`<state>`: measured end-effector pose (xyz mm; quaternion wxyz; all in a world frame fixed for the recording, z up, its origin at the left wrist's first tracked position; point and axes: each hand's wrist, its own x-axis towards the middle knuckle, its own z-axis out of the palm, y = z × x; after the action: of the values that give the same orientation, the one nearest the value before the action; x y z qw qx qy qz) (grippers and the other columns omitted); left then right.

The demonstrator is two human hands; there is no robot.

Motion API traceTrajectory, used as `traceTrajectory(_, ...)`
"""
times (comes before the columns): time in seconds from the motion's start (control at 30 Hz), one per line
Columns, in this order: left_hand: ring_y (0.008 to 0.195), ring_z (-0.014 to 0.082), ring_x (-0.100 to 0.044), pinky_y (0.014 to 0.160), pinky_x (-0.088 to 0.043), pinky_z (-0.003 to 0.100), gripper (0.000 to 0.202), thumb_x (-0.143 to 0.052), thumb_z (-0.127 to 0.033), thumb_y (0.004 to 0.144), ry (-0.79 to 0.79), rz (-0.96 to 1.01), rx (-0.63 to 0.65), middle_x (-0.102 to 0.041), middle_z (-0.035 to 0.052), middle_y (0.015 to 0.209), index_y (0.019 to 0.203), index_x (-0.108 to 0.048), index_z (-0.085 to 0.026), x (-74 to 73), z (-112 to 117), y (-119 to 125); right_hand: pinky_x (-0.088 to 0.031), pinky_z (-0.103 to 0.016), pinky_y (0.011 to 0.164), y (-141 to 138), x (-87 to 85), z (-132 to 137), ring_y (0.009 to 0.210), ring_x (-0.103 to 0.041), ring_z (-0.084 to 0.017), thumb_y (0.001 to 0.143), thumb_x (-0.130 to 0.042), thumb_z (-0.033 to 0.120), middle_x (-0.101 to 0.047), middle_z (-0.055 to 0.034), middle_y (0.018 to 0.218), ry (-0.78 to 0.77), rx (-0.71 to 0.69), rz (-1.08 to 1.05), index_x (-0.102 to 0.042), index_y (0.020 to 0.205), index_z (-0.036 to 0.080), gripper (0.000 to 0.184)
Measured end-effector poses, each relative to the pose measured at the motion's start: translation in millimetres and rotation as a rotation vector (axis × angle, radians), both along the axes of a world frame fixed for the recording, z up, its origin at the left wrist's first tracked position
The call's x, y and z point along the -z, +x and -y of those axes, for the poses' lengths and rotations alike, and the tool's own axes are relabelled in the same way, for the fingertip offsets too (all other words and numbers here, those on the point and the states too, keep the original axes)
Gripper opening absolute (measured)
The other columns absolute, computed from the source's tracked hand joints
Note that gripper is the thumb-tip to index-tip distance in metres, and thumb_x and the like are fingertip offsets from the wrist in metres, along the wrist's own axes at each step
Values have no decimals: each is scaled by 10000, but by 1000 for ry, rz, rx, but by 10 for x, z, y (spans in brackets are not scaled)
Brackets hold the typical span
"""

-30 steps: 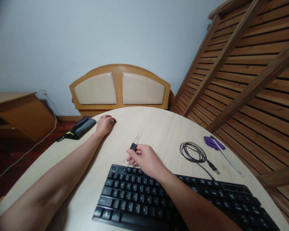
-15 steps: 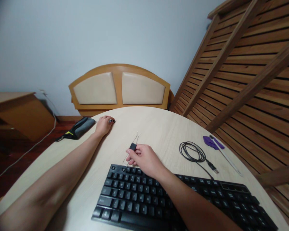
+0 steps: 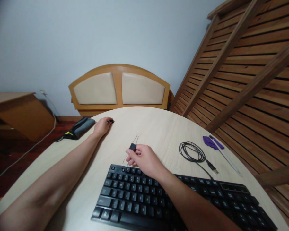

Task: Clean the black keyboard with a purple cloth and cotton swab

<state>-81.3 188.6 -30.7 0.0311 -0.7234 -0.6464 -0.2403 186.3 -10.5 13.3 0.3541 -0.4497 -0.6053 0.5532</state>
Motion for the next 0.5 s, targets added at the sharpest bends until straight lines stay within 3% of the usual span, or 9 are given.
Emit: traceTrajectory(0.5,1155,283,-658,910,-517,335,306,-577,-212,951,-33,26,-49,-727,63,1236,1229,-695,-266,-77,36,-20,-561,-276,649,-5,-26,9,675,-683,-140,870,-677,568,-750,-79,825,-13,6,-2,-674,830,152,418)
